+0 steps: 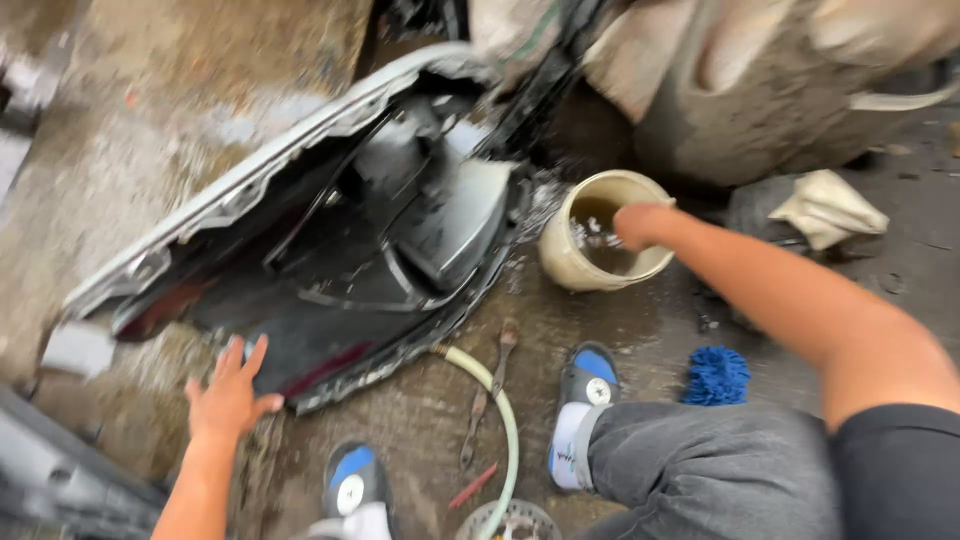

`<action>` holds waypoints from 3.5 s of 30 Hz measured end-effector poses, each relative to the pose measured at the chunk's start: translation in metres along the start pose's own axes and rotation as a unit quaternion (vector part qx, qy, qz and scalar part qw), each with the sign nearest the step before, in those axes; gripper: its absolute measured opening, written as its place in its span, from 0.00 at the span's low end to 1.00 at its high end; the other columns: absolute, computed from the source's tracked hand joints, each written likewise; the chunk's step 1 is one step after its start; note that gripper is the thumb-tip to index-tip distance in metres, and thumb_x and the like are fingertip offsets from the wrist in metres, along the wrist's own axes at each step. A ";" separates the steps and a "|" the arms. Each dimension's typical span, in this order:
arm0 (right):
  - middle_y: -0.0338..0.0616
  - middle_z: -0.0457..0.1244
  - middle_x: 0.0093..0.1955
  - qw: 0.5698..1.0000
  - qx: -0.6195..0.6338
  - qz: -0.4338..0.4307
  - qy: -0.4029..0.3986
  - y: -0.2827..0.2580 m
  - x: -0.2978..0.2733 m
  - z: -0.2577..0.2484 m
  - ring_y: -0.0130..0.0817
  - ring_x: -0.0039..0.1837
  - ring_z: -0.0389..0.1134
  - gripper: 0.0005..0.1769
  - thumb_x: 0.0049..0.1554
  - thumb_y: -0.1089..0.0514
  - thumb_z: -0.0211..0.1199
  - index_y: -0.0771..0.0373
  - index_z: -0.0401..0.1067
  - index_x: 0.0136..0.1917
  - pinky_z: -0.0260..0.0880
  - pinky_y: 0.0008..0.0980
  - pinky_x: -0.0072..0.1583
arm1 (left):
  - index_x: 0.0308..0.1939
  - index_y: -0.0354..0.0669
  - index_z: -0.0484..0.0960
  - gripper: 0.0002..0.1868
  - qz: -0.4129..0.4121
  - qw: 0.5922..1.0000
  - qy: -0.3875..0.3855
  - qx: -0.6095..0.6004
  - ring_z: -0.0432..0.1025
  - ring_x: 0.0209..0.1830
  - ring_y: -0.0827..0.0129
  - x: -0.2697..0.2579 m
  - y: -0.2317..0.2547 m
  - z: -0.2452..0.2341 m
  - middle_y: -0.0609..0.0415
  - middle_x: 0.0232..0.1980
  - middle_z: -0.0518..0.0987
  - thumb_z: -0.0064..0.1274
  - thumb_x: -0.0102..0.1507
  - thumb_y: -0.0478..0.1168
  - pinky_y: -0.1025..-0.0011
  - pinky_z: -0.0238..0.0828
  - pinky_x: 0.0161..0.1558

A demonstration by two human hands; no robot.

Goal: Cleaning motorcycle plastic parts using a brush and a water hose

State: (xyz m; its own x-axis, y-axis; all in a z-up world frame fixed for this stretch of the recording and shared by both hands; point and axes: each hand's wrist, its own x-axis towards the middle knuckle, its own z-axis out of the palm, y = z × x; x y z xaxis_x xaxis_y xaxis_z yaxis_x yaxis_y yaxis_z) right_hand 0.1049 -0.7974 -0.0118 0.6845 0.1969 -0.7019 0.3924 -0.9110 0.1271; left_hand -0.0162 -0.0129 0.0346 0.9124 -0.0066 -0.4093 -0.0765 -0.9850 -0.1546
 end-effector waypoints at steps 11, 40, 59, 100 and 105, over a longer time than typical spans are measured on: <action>0.62 0.69 0.42 0.952 0.287 0.083 0.067 0.099 -0.041 -0.004 0.58 0.40 0.67 0.18 0.58 0.50 0.60 0.54 0.79 0.60 0.69 0.48 0.41 | 0.82 0.72 0.47 0.58 -0.020 0.994 -0.073 -0.074 0.42 0.85 0.60 -0.028 0.016 -0.048 0.54 0.86 0.46 0.68 0.55 0.51 0.32 0.41 0.74; 0.51 0.70 0.48 0.915 0.201 -0.293 0.193 -0.484 -0.029 -0.137 0.54 0.47 0.75 0.18 0.62 0.65 0.55 0.53 0.80 0.59 0.77 0.50 0.46 | 0.82 0.76 0.42 0.61 -0.006 0.983 -0.078 -0.164 0.36 0.85 0.57 -0.028 0.002 -0.041 0.57 0.86 0.38 0.70 0.56 0.45 0.32 0.32 0.77; 0.42 0.73 0.56 0.919 0.356 -0.163 0.046 -0.494 -0.037 -0.105 0.55 0.61 0.72 0.13 0.58 0.53 0.62 0.47 0.80 0.56 0.72 0.56 0.60 | 0.82 0.78 0.40 0.62 -0.013 0.986 -0.083 -0.142 0.37 0.85 0.58 -0.024 0.006 -0.036 0.58 0.86 0.38 0.70 0.56 0.46 0.32 0.30 0.77; 0.47 0.71 0.60 0.940 0.262 -0.206 0.066 -0.460 -0.044 -0.133 0.62 0.60 0.71 0.14 0.61 0.57 0.57 0.50 0.79 0.58 0.72 0.61 0.60 | 0.81 0.78 0.41 0.61 -0.023 0.990 -0.079 -0.116 0.37 0.85 0.61 -0.029 0.008 -0.041 0.60 0.86 0.38 0.69 0.56 0.46 0.31 0.29 0.78; 0.49 0.71 0.60 0.918 0.301 -0.248 0.075 -0.494 -0.047 -0.150 0.57 0.60 0.72 0.17 0.62 0.61 0.55 0.56 0.79 0.61 0.73 0.53 0.59 | 0.81 0.80 0.42 0.61 -0.025 0.990 -0.072 -0.118 0.38 0.85 0.62 -0.027 0.008 -0.041 0.61 0.86 0.40 0.69 0.56 0.45 0.32 0.29 0.78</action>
State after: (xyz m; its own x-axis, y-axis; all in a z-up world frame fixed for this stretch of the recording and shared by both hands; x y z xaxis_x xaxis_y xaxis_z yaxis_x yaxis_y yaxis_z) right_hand -0.0289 -0.3021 0.0628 0.6076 0.6478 -0.4595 0.2988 -0.7225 -0.6235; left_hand -0.0253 -0.0273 0.0810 0.8447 0.0519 -0.5327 0.0795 -0.9964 0.0291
